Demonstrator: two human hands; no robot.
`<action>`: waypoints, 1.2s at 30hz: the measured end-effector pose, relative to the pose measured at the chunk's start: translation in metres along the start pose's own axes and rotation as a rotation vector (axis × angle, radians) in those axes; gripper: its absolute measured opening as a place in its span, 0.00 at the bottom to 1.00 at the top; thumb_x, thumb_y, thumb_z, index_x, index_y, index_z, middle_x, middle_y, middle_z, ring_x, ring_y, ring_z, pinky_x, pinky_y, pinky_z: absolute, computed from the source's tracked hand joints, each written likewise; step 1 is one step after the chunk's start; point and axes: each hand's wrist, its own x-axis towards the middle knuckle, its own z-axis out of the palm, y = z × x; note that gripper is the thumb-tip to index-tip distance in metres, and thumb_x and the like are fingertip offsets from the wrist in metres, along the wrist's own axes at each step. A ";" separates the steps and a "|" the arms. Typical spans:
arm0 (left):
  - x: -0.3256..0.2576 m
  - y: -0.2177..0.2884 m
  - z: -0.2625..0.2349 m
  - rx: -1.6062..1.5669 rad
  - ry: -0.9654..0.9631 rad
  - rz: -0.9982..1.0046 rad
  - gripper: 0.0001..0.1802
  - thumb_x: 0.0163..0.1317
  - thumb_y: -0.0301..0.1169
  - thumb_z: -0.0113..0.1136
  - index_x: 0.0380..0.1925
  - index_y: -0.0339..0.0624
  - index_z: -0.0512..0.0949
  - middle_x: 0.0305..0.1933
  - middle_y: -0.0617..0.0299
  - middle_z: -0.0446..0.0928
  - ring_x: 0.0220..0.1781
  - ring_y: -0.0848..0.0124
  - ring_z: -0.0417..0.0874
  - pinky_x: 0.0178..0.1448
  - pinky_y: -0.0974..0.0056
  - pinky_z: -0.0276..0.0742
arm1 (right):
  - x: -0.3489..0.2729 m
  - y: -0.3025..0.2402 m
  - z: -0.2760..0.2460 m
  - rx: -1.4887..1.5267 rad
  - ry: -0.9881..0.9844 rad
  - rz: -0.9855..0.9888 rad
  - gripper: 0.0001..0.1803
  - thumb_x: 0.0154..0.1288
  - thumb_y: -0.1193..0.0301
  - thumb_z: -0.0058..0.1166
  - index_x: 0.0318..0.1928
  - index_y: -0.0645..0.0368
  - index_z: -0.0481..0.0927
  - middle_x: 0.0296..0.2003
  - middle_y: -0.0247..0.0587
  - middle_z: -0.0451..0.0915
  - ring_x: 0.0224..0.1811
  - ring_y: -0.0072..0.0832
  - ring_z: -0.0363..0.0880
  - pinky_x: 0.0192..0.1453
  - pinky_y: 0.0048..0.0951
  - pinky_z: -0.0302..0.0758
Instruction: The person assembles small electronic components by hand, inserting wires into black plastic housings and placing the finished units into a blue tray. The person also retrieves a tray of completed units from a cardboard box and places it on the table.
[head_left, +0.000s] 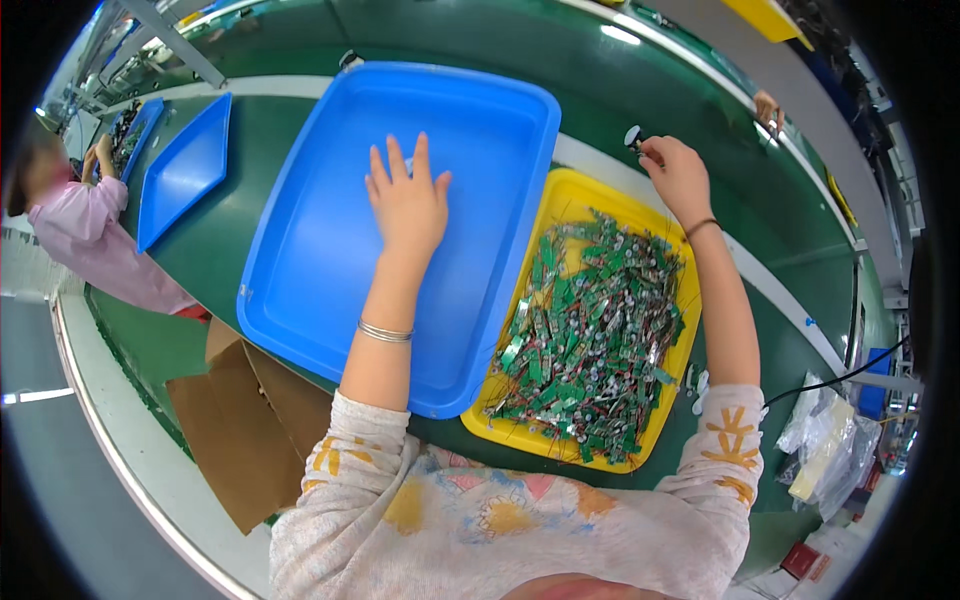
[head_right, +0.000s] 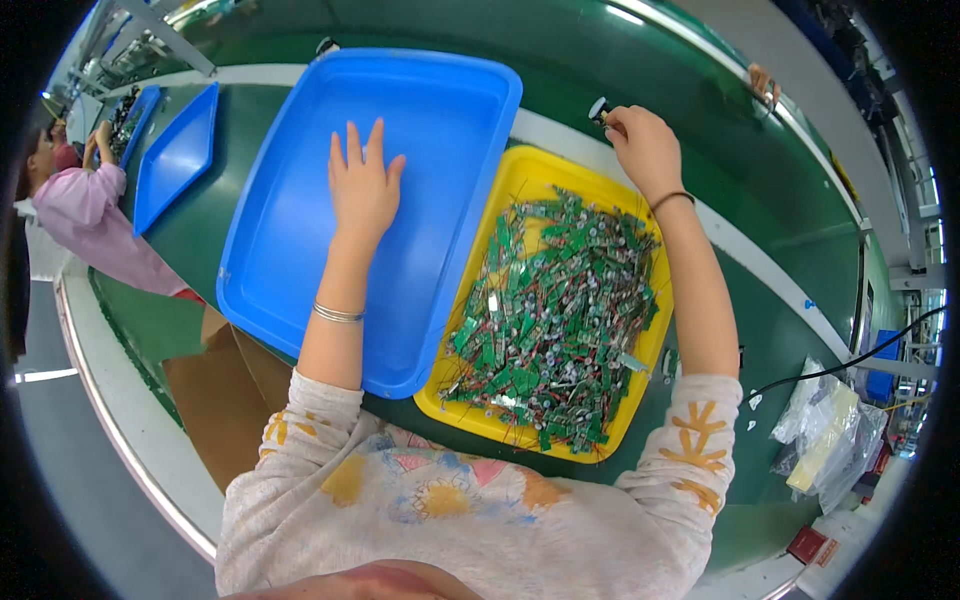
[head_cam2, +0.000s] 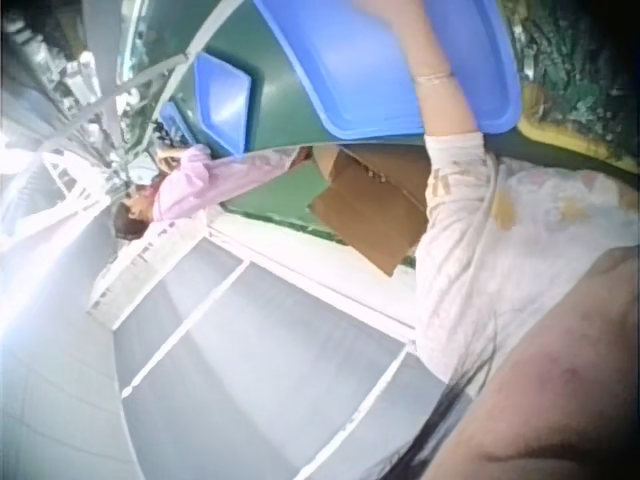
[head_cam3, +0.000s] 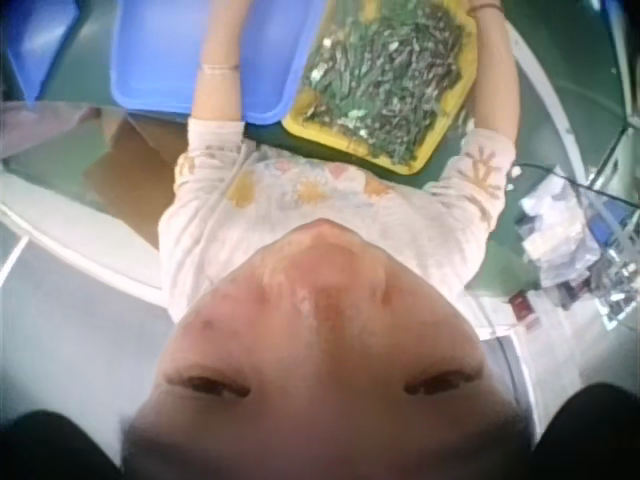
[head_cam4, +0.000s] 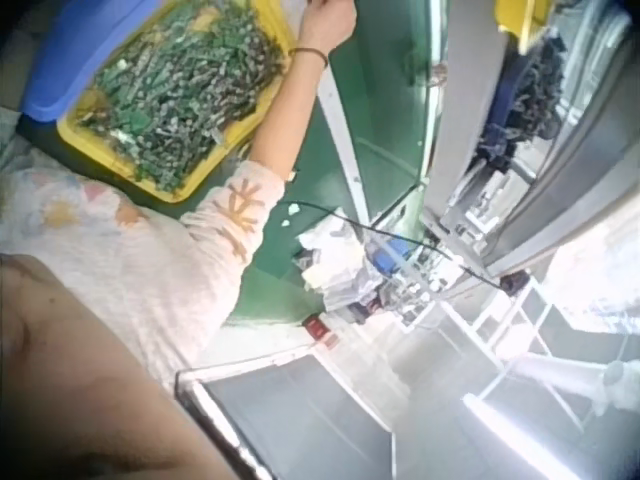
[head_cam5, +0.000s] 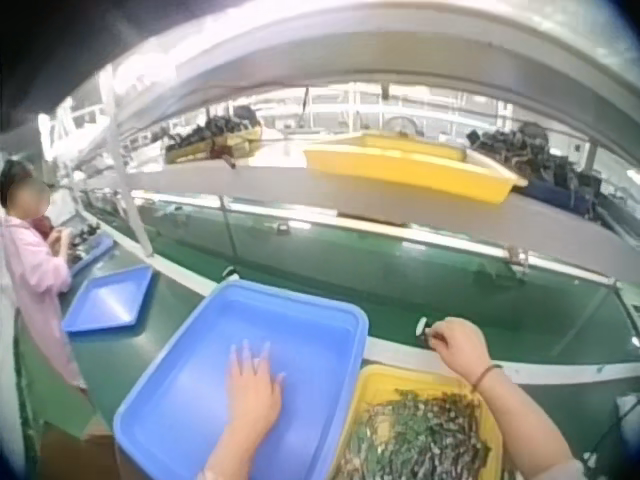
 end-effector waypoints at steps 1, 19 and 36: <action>-0.003 -0.008 0.012 0.031 -0.060 -0.012 0.24 0.54 0.36 0.54 0.52 0.49 0.68 0.58 0.47 0.62 0.61 0.48 0.59 0.59 0.48 0.58 | 0.010 0.020 0.013 -0.003 -0.027 0.052 0.07 0.48 0.72 0.54 0.31 0.56 0.77 0.26 0.40 0.75 0.32 0.37 0.75 0.36 0.35 0.72; -0.001 0.197 -0.038 -0.774 -0.300 0.853 0.06 0.49 0.23 0.55 0.30 0.42 0.76 0.33 0.57 0.75 0.33 0.61 0.75 0.38 0.63 0.71 | -0.249 -0.002 -0.067 0.125 0.437 0.238 0.03 0.49 0.77 0.55 0.27 0.62 0.77 0.27 0.41 0.76 0.32 0.37 0.74 0.38 0.31 0.70; -0.040 0.259 -0.053 -0.945 -0.838 1.051 0.19 0.51 0.29 0.57 0.44 0.38 0.71 0.47 0.53 0.72 0.53 0.57 0.71 0.57 0.60 0.64 | -0.295 0.019 -0.110 0.574 1.314 0.628 0.31 0.56 0.76 0.51 0.59 0.60 0.53 0.48 0.46 0.65 0.47 0.28 0.67 0.48 0.29 0.70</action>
